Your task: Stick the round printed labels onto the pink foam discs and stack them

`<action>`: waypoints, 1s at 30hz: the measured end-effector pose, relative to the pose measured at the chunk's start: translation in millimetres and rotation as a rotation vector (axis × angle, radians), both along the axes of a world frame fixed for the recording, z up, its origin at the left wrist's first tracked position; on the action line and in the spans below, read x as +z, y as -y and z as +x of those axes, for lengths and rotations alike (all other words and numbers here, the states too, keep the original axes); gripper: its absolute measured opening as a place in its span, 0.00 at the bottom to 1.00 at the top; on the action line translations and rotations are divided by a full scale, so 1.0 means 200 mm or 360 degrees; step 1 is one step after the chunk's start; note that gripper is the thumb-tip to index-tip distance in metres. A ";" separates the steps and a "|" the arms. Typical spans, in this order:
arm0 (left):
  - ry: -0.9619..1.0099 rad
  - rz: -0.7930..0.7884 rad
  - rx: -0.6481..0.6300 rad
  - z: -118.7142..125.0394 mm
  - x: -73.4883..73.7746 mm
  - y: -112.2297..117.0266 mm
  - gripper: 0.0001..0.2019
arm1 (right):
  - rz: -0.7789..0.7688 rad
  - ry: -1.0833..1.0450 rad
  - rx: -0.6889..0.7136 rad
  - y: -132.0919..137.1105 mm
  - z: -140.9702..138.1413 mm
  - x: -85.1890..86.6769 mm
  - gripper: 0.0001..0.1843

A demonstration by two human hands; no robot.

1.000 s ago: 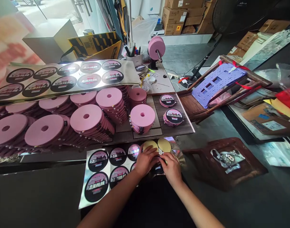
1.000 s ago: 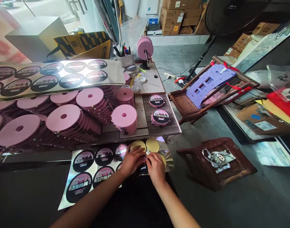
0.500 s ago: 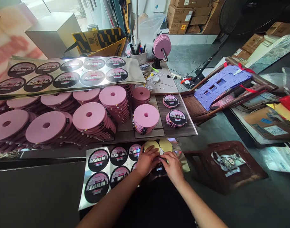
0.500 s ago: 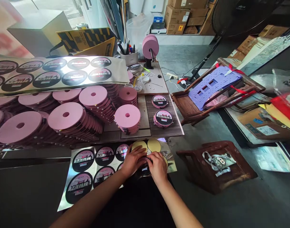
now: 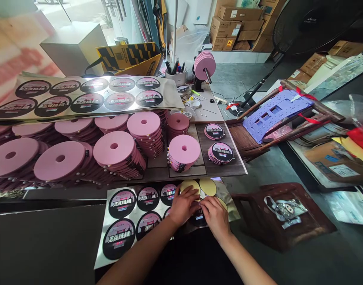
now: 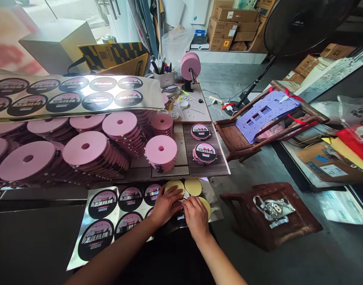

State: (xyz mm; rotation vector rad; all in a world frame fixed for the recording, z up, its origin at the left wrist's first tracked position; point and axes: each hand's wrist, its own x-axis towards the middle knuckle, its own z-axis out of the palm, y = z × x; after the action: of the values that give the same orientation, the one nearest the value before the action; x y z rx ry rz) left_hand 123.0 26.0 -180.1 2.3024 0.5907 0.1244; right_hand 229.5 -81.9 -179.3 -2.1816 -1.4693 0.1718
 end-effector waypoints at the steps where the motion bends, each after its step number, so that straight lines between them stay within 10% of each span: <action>1: -0.0002 -0.0028 -0.0011 0.00 0.01 0.00 0.14 | 0.0000 0.0018 0.0015 0.00 0.00 0.00 0.15; 7: -0.0020 -0.0244 -0.0072 -0.01 0.06 -0.07 0.18 | 0.0059 0.0067 0.0226 0.02 0.00 0.08 0.15; 12: 0.0042 -0.0339 -0.0075 0.00 0.11 -0.10 0.20 | 0.0371 -0.0173 0.0636 0.07 0.09 0.48 0.08; 17: 0.0298 -0.0240 0.0082 -0.03 0.36 -0.08 0.11 | 0.0730 -0.0988 -0.0032 -0.21 0.30 0.83 0.02; 21: 0.0892 -0.0035 0.1119 -0.03 0.60 -0.19 0.15 | 0.0719 -0.1890 -0.0165 -0.54 0.38 0.84 0.13; 26: 0.0761 -0.0227 0.0957 0.03 0.66 -0.40 0.22 | 0.0465 -0.2238 -0.0168 -0.69 0.35 0.74 0.17; 30: 0.0824 -0.0338 0.0949 0.01 0.72 -0.36 0.20 | 0.0535 -0.2348 -0.0202 -0.65 0.32 0.75 0.16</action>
State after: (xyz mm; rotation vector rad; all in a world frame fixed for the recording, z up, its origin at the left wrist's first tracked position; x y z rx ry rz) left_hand 125.3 98.7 -36.0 1.7258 0.9360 0.8661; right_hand 292.8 47.3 -28.7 -1.2001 -0.4232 1.0939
